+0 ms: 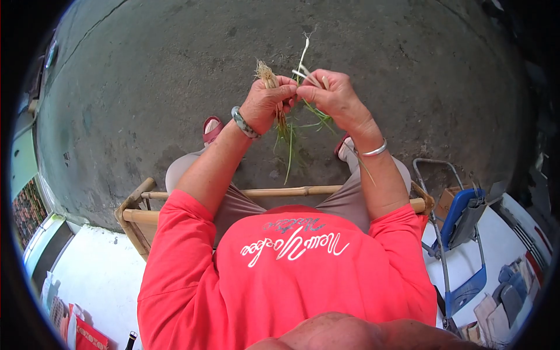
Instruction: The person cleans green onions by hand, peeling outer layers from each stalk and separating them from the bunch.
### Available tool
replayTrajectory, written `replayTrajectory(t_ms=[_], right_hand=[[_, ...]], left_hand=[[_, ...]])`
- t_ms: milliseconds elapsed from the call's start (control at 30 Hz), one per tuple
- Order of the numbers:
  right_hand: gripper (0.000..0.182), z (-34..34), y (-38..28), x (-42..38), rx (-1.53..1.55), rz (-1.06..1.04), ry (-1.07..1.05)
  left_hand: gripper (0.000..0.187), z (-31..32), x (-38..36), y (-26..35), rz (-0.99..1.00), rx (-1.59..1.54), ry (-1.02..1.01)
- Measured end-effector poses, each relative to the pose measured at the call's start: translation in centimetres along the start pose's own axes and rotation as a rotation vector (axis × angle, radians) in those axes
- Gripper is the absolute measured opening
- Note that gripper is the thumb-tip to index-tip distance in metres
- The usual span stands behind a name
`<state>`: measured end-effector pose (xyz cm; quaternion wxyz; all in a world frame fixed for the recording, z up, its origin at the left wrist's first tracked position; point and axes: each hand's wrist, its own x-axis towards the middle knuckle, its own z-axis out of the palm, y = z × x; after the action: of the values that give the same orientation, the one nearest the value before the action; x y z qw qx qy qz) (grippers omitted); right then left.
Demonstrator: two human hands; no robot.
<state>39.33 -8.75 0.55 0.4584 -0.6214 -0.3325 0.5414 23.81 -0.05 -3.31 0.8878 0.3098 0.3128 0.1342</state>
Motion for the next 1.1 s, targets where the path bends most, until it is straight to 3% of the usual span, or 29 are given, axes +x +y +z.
replayTrajectory(t_ms=[167, 333, 433, 533, 733, 1000, 1100], right_hand=[[0.014, 0.3, -0.1, 0.0, -0.103, 0.003, -0.012], [0.014, 0.1, 0.5, 0.3, -0.346, -0.135, 0.031], [0.014, -0.1, 0.4, 0.4, -0.446, -0.258, 0.095], [0.014, -0.4, -0.3, 0.1, -0.287, -0.117, 0.03], [0.014, -0.2, -0.3, 0.0, -0.177, -0.094, -0.023], [0.018, 0.3, -1.3, -0.1, -0.406, -0.192, 0.045], [0.013, 0.4, -1.0, -0.5, -0.097, 0.014, 0.119]], left_hand=[[0.009, -0.3, 0.0, 0.1, 0.019, 0.048, 0.01], [0.01, -0.5, 0.0, 0.3, 0.024, 0.141, -0.031], [0.011, -0.5, 0.1, 0.2, -0.004, 0.047, -0.064], [0.011, -0.2, -0.2, 0.5, -0.036, 0.013, -0.027], [0.011, 0.2, -0.3, 0.8, -0.028, 0.042, 0.003], [0.016, 0.4, 0.1, 0.1, 0.05, 0.129, 0.099], [0.013, 0.9, 0.4, -0.3, 0.128, 0.136, 0.06]])
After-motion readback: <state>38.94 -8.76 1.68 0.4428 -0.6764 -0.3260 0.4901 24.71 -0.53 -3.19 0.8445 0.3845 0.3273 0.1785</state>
